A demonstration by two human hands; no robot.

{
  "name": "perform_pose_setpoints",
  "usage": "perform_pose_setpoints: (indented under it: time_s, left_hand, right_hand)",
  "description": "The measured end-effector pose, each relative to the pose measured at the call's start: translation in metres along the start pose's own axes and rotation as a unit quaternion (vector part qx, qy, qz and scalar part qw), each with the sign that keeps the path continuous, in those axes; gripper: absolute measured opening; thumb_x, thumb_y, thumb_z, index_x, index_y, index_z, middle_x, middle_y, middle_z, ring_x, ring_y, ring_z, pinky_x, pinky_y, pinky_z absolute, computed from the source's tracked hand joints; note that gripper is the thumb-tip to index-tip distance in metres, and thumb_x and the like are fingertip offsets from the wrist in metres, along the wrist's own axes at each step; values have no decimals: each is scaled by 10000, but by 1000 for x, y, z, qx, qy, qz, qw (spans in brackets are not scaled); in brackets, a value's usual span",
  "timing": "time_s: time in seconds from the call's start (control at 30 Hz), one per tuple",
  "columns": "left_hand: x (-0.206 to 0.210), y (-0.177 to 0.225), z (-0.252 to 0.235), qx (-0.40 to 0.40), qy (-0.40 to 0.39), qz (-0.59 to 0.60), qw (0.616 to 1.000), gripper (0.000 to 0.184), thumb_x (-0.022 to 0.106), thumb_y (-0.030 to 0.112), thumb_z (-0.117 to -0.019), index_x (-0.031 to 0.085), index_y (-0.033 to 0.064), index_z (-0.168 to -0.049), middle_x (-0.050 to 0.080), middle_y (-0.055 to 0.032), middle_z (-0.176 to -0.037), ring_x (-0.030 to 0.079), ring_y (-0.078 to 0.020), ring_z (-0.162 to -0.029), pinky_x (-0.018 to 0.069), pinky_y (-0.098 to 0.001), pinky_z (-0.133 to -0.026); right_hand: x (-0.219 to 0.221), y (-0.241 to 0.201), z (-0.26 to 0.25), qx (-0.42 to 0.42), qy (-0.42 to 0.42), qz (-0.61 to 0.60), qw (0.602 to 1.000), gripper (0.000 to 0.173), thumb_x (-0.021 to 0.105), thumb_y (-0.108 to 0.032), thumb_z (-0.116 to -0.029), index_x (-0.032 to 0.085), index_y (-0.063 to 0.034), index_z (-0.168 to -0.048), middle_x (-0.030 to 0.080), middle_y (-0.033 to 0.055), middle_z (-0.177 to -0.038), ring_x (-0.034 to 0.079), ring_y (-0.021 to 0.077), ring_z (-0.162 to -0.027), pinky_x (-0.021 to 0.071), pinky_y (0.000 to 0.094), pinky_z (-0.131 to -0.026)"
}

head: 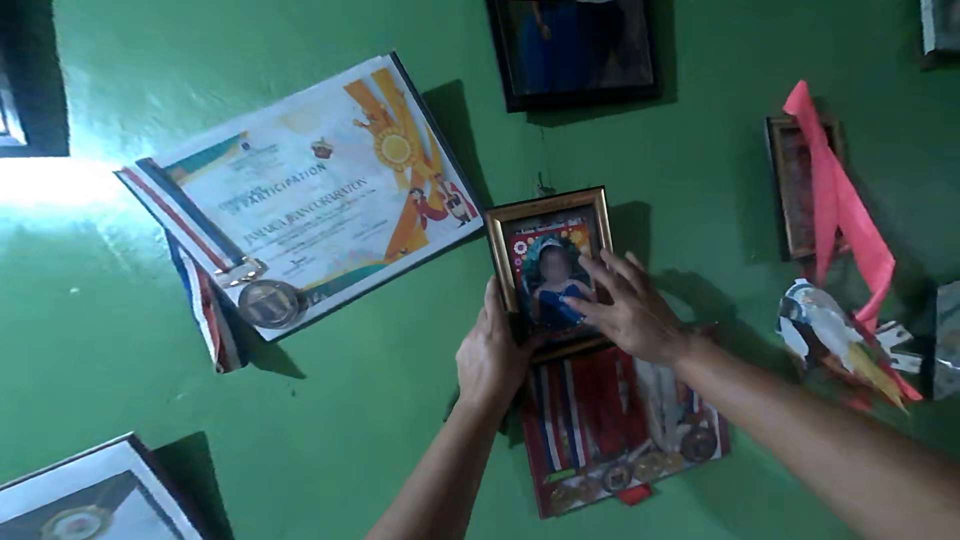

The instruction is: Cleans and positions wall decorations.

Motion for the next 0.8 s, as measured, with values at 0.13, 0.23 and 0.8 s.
perform_pose_setpoints:
  time_s: [0.13, 0.23, 0.8]
  left_hand:
    - [1, 1, 1, -3, 1, 8, 1000, 1050, 851, 246, -847, 158, 154, -1631, 626, -234, -1284, 675, -443, -1028, 539, -624, -834]
    - [2, 0, 0, -6, -3, 5, 1000, 1053, 847, 249, -852, 147, 152, -1633, 620, -234, -1280, 673, -436, -1027, 539, -615, -841]
    - [6, -8, 0, 24, 4, 15, 1000, 1032, 848, 231, -850, 180, 129, -1630, 579, -209, -1393, 675, -412, -1075, 545, -589, -880]
  right_hand:
    - [-1, -6, 2, 214, 67, -51, 973, 427, 726, -289, -938, 680, -200, -1353, 391, 235, -1570, 453, 464, -1369, 432, 624, -1059]
    - [5, -13, -3, 275, 74, -51, 957, 461, 756, -347, -912, 690, -190, -1340, 362, 229, -1593, 465, 469, -1346, 431, 636, -1032]
    - [6, -3, -9, 304, 56, -29, 951, 540, 752, -310, -914, 618, -240, -1432, 279, 244, -1643, 285, 506, -1489, 265, 736, -1136]
Point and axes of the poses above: each hand's wrist, its own z-axis away from the middle knuckle, its own x-axis out of the palm, y = z × x, the point moved 4 cm from there along -z, towards the middle knuckle
